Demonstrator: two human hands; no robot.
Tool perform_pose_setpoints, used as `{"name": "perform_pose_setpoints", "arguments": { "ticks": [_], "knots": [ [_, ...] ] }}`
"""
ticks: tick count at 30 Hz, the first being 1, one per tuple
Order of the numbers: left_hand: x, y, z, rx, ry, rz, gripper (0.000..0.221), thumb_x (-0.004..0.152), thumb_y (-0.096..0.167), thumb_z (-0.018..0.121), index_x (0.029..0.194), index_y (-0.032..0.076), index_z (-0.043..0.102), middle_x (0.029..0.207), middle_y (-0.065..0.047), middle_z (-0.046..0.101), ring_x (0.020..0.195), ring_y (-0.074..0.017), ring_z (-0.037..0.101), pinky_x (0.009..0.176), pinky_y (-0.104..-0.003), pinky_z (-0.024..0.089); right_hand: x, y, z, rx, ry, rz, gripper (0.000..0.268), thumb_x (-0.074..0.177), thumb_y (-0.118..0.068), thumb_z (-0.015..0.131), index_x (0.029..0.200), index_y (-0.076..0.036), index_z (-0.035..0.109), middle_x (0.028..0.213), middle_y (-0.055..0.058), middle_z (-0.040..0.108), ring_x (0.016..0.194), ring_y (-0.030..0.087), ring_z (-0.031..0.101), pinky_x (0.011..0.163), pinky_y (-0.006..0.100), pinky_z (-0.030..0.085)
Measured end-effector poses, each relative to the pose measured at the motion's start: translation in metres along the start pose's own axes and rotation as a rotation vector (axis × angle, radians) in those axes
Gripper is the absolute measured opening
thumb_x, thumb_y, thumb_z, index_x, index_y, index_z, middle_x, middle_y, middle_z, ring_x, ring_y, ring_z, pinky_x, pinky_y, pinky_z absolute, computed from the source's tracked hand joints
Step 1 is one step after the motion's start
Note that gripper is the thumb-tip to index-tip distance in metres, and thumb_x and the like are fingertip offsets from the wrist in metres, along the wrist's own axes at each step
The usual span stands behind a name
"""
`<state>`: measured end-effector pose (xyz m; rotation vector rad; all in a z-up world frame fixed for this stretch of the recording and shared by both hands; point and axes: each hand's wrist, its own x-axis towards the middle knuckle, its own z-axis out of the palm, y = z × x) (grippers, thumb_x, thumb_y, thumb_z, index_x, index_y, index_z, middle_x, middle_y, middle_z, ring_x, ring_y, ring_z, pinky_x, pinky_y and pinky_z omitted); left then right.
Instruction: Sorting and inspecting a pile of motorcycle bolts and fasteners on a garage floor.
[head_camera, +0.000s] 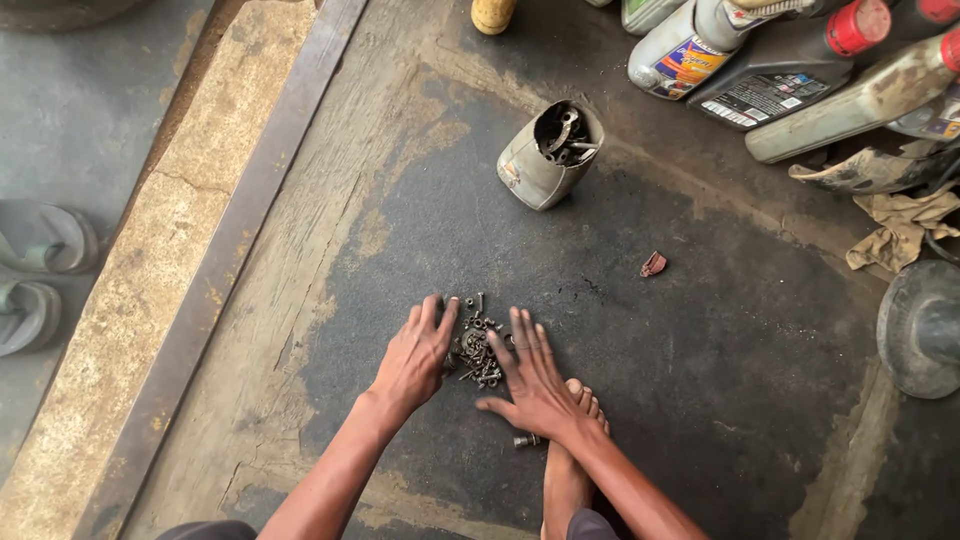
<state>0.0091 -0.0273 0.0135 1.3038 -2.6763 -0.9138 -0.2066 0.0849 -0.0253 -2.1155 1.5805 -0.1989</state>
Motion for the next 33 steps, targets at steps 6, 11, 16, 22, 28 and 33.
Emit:
{"name": "perform_pose_setpoints", "arguments": {
  "ticks": [6,11,16,22,28,33],
  "knots": [
    [0.006,-0.004,0.015,-0.237,0.026,-0.021,0.089,0.070,0.002,0.083,0.147,-0.003,0.038,0.123,-0.021,0.049,0.111,-0.0380,0.059,0.083,-0.044,0.058,0.038,-0.002,0.011,-0.024,0.142,-0.049,0.112,0.086,-0.058,0.076,0.165,-0.021,0.005,0.169,0.027,-0.001,0.158,0.045,0.002,0.128,0.058,0.010],
    [0.010,-0.008,0.022,-0.308,0.136,-0.045,0.067,0.075,0.001,0.077,0.136,0.003,0.051,0.116,-0.017,0.053,0.109,-0.0384,0.062,0.080,-0.046,0.057,0.064,-0.006,0.001,0.035,0.153,-0.051,0.105,0.082,-0.049,0.079,0.160,-0.014,0.019,0.166,0.027,0.012,0.155,0.045,0.011,0.126,0.058,0.015],
    [0.011,-0.010,0.028,-0.339,0.231,-0.079,0.041,0.076,0.002,0.076,0.113,0.002,0.056,0.113,-0.017,0.056,0.103,-0.0393,0.063,0.077,-0.047,0.057,0.064,-0.002,0.011,0.020,0.263,-0.128,0.076,0.085,-0.028,0.083,0.148,-0.007,0.047,0.152,0.017,0.043,0.147,0.036,0.038,0.125,0.054,0.032],
    [0.009,-0.008,0.025,-0.321,0.206,-0.061,0.029,0.079,0.003,0.071,0.105,0.003,0.058,0.104,-0.015,0.057,0.100,-0.0374,0.064,0.075,-0.048,0.056,0.062,-0.002,0.012,0.063,0.329,-0.146,0.056,0.088,-0.022,0.082,0.135,-0.005,0.057,0.139,0.014,0.051,0.135,0.032,0.049,0.111,0.046,0.045],
    [0.006,-0.008,0.028,-0.283,0.171,-0.047,0.027,0.080,0.002,0.070,0.103,0.002,0.057,0.102,-0.015,0.056,0.098,-0.0364,0.064,0.071,-0.047,0.057,0.060,-0.005,0.014,0.029,0.383,-0.149,0.047,0.086,-0.024,0.083,0.124,-0.006,0.061,0.128,0.013,0.052,0.126,0.033,0.052,0.105,0.047,0.046],
    [0.008,-0.007,0.028,-0.263,0.184,-0.032,0.026,0.081,0.003,0.071,0.103,0.001,0.058,0.102,-0.016,0.057,0.096,-0.0367,0.065,0.070,-0.047,0.057,0.060,-0.005,0.015,0.025,0.365,-0.144,0.040,0.088,-0.021,0.081,0.121,-0.004,0.065,0.120,0.012,0.058,0.114,0.028,0.058,0.094,0.044,0.049]
  ]
}}
